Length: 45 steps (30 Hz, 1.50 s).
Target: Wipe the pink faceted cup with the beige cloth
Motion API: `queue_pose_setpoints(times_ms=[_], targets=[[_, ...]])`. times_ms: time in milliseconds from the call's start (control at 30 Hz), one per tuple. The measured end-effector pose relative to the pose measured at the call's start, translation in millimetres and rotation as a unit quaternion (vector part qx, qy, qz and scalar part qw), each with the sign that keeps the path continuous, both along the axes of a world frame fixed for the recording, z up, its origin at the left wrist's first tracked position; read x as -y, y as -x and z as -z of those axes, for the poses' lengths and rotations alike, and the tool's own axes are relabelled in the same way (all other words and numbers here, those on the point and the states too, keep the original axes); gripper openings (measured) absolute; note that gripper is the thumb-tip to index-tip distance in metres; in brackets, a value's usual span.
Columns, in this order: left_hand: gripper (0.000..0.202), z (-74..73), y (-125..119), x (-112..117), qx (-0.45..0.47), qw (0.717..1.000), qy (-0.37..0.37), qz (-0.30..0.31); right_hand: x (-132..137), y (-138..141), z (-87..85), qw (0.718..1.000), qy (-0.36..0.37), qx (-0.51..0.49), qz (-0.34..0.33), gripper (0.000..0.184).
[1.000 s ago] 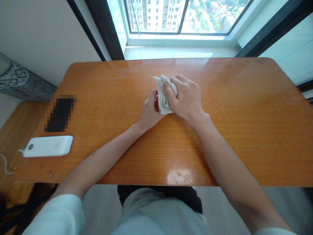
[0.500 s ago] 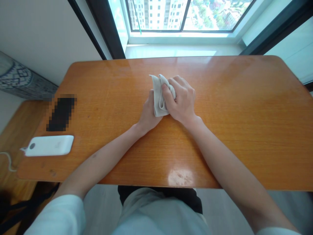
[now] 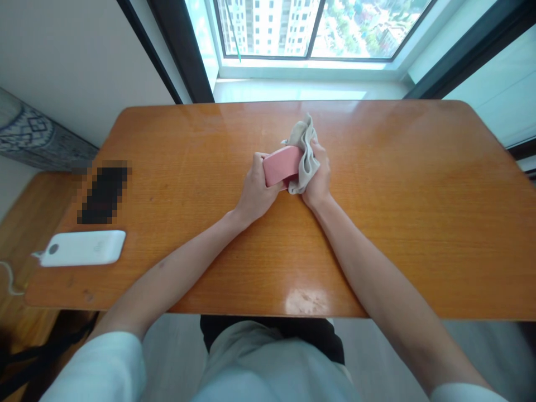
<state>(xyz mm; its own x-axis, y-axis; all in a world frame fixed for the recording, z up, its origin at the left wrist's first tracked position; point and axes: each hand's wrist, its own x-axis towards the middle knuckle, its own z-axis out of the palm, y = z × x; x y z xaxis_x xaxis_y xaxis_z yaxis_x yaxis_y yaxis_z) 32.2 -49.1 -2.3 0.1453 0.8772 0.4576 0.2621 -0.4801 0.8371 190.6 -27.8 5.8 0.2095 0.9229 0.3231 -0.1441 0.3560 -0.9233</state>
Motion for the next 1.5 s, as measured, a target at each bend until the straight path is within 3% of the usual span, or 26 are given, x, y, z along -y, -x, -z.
queue_pose_setpoints(times_ms=[133,233,300,467,533,633,800,1033,1267,1400,1500], targets=[[0.04,0.3,2,-1,-0.003,1.0,0.0,-0.01,1,2,2.1,0.999,0.01,0.017,0.028,0.069],[0.037,-3.0,3,3,-0.005,1.0,0.007,-0.019,15,2,-14.4,0.986,-0.033,0.148,0.072,0.06],[0.041,-4.1,4,6,-0.013,1.0,0.011,-0.02,27,3,-30.3,0.953,-0.074,0.278,0.092,0.056],[0.045,7.5,5,5,-0.021,0.999,-0.033,0.012,50,19,-61.1,0.83,-0.133,0.532,0.104,0.038],[0.045,14.9,7,3,-0.015,0.998,-0.052,0.023,54,27,-65.4,0.802,-0.128,0.575,0.101,0.033],[0.047,20.2,7,1,-0.009,0.998,-0.052,0.025,55,33,-66.0,0.789,-0.135,0.59,0.103,0.032],[0.048,9.7,4,6,-0.018,0.999,-0.029,0.036,45,21,-64.4,0.809,-0.123,0.566,0.097,0.04],[0.036,-3.0,1,11,-0.016,1.0,0.009,-0.012,27,-5,-58.6,0.89,-0.097,0.445,0.039,0.064],[0.049,-2.5,2,9,-0.035,0.999,0.004,-0.034,9,-5,-16.0,0.979,-0.044,0.194,0.034,0.073],[0.042,2.1,2,6,-0.029,0.999,-0.004,-0.044,-3,-1,2.9,0.998,0.005,0.069,-0.012,0.082],[0.042,2.3,2,6,-0.031,0.999,0.0,-0.044,-6,-1,7.4,0.998,0.014,0.056,-0.015,0.083]])
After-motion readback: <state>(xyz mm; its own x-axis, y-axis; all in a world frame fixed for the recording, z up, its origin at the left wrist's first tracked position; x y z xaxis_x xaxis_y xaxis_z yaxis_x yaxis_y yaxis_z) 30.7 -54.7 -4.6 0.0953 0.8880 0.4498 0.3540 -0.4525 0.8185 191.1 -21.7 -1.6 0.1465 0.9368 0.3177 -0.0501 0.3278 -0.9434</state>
